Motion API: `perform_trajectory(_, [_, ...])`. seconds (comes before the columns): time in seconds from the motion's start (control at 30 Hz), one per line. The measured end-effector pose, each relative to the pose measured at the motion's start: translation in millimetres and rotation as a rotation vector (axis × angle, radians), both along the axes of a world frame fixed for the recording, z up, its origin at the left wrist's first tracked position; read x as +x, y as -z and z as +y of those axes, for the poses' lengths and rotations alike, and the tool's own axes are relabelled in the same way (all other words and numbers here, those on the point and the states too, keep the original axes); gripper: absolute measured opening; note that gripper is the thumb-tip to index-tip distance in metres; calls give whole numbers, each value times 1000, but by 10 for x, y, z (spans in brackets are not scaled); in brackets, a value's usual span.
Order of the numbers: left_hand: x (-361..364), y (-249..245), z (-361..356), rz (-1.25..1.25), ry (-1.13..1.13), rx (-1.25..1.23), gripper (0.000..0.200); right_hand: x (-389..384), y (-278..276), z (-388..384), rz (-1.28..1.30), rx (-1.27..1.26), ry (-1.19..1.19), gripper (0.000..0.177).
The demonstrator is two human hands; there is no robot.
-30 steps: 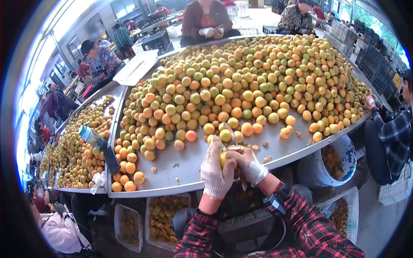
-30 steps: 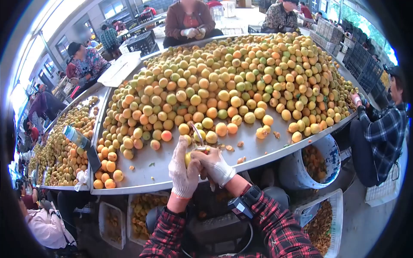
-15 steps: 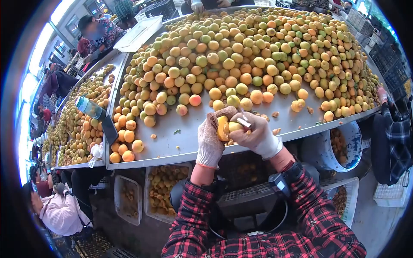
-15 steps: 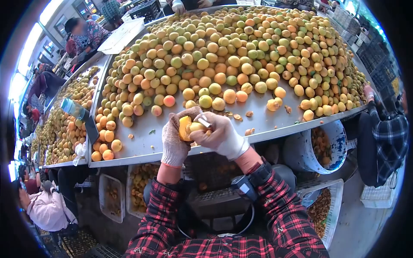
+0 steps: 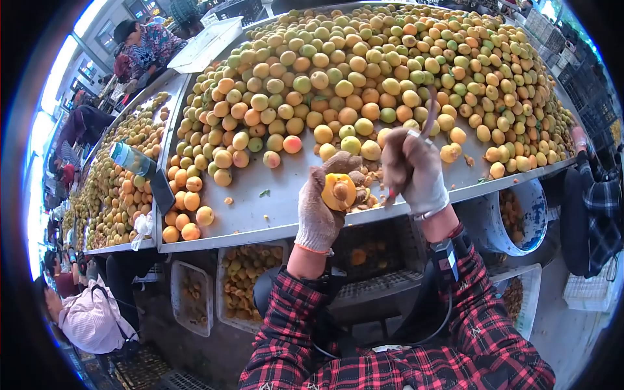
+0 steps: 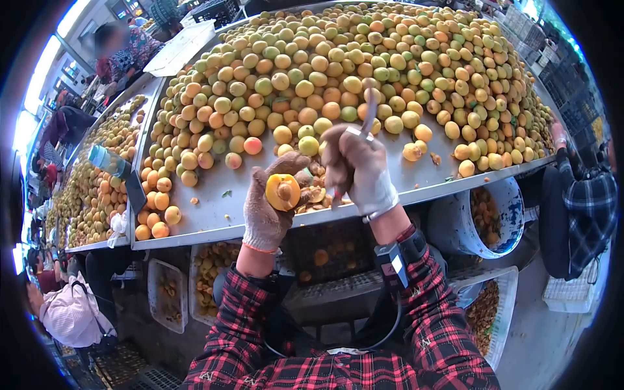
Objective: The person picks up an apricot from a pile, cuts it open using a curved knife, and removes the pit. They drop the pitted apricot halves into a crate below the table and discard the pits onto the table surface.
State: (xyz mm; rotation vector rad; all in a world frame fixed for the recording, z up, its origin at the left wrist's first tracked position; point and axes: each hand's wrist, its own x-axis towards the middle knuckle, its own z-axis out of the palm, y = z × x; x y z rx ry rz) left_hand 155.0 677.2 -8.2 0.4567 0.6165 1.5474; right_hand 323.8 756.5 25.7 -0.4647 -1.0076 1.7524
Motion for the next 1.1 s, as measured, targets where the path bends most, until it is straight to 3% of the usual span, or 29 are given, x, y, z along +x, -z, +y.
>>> perform_trajectory(0.03, [38,-12,-15,0,7,-8,66,-28,-19,20,61,-19,87,35])
perform_trajectory(0.1, [131,-49,-43,270,25,6,53,-33,-15,99,216,-29,131,37])
perform_trajectory(0.17, [236,21,-40,198,55,7,47,-41,-23,156,267,-86,184,37])
perform_trajectory(0.27, [338,134,-43,398,37,-23,41,-88,-33,142,273,-101,249,33])
perform_trajectory(0.37, [418,103,-58,298,90,-123,40,-149,-63,75,132,-124,308,34])
perform_trajectory(0.43, [447,113,-35,266,92,-139,38,-157,-56,56,66,-89,282,35])
perform_trajectory(0.5, [438,173,-3,477,-13,-103,35,-125,-40,55,78,-70,253,35])
perform_trajectory(0.57, [442,85,-26,439,-3,-123,34,-109,-56,47,193,-124,203,25])
perform_trajectory(0.73, [424,78,-45,435,4,-164,32,-137,-57,9,114,-122,161,29])
perform_trajectory(0.8, [383,157,-29,789,-96,-66,30,-159,-35,-11,45,-134,150,32])
perform_trajectory(1.1, [368,181,-41,880,-158,-45,27,-221,43,-101,92,-183,13,27])
